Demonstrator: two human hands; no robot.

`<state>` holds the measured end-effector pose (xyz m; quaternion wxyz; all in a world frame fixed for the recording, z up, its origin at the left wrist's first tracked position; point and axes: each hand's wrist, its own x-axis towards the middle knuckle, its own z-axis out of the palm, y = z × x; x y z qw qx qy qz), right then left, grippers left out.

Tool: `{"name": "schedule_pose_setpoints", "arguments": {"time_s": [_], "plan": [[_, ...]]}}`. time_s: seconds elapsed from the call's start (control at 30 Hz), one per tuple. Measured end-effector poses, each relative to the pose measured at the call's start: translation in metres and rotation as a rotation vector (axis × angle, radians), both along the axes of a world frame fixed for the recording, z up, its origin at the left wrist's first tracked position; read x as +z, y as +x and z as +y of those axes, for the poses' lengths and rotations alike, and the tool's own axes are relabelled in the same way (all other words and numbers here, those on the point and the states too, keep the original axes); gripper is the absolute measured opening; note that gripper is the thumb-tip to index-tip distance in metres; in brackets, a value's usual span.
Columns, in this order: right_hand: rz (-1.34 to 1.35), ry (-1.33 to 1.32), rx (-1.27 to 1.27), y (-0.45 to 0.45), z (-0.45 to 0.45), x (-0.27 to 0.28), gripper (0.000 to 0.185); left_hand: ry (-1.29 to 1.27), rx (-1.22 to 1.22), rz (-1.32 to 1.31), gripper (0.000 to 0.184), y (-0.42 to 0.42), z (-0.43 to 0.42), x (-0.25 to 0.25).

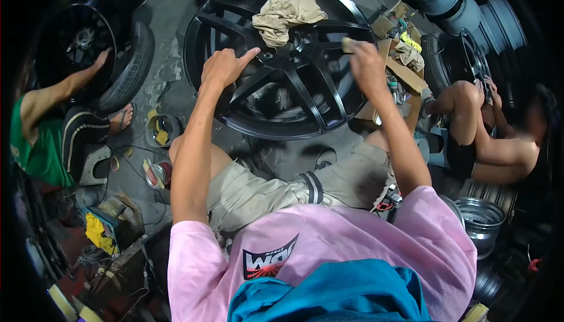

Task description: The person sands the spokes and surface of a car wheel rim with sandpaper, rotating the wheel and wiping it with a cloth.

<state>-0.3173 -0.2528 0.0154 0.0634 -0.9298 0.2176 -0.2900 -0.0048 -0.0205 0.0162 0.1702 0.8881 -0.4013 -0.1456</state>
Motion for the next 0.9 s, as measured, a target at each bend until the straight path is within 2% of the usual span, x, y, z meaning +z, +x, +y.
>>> {"name": "schedule_pose_setpoints", "arguments": {"time_s": [0.1, 0.17, 0.23, 0.3, 0.33, 0.43, 0.5, 0.57, 0.63, 0.73, 0.77, 0.83, 0.9], "plan": [[0.061, -0.003, -0.144, -0.011, -0.024, -0.005, 0.033, 0.035, -0.006, 0.041, 0.096, -0.001, -0.004, 0.006], [-0.039, -0.058, -0.030, 0.022, 0.019, -0.017, 0.034, 0.035, -0.006, 0.031, 0.095, -0.001, -0.003, 0.002], [0.005, 0.044, 0.139, 0.038, 0.051, 0.006, 0.029, 0.008, -0.008, 0.016, 0.095, 0.001, 0.001, -0.006], [-0.022, 0.026, 0.093, 0.017, 0.022, -0.001, 0.029, -0.070, -0.016, -0.034, 0.096, 0.002, 0.002, -0.013], [0.004, 0.036, -0.006, 0.002, 0.006, 0.004, 0.030, -0.075, -0.012, -0.029, 0.096, 0.002, 0.000, -0.011], [-0.036, 0.018, -0.128, -0.021, -0.028, 0.007, 0.025, 0.016, -0.018, 0.023, 0.098, -0.001, -0.001, 0.006], [-0.120, 0.047, -0.064, -0.005, -0.017, -0.011, 0.020, 0.122, -0.023, 0.133, 0.102, -0.002, -0.003, 0.018], [-0.082, 0.070, 0.044, 0.031, 0.028, -0.001, 0.020, 0.122, -0.018, 0.131, 0.102, -0.002, -0.004, 0.017], [-0.032, 0.061, 0.192, 0.061, 0.047, 0.001, 0.021, 0.124, -0.020, 0.118, 0.103, -0.002, -0.002, 0.016], [0.147, -0.080, 0.259, 0.082, 0.050, -0.001, 0.019, 0.096, -0.033, 0.064, 0.104, -0.001, -0.001, 0.005], [0.166, -0.033, 0.273, 0.075, 0.051, 0.000, 0.019, 0.048, -0.036, 0.016, 0.100, 0.001, 0.000, -0.003], [0.004, 0.042, 0.306, 0.045, 0.070, 0.007, 0.019, 0.001, -0.047, -0.026, 0.099, 0.003, -0.001, -0.004], [0.007, 0.003, 0.238, -0.003, 0.101, 0.006, 0.030, 0.034, -0.027, -0.009, 0.099, 0.001, -0.001, -0.001]]}}
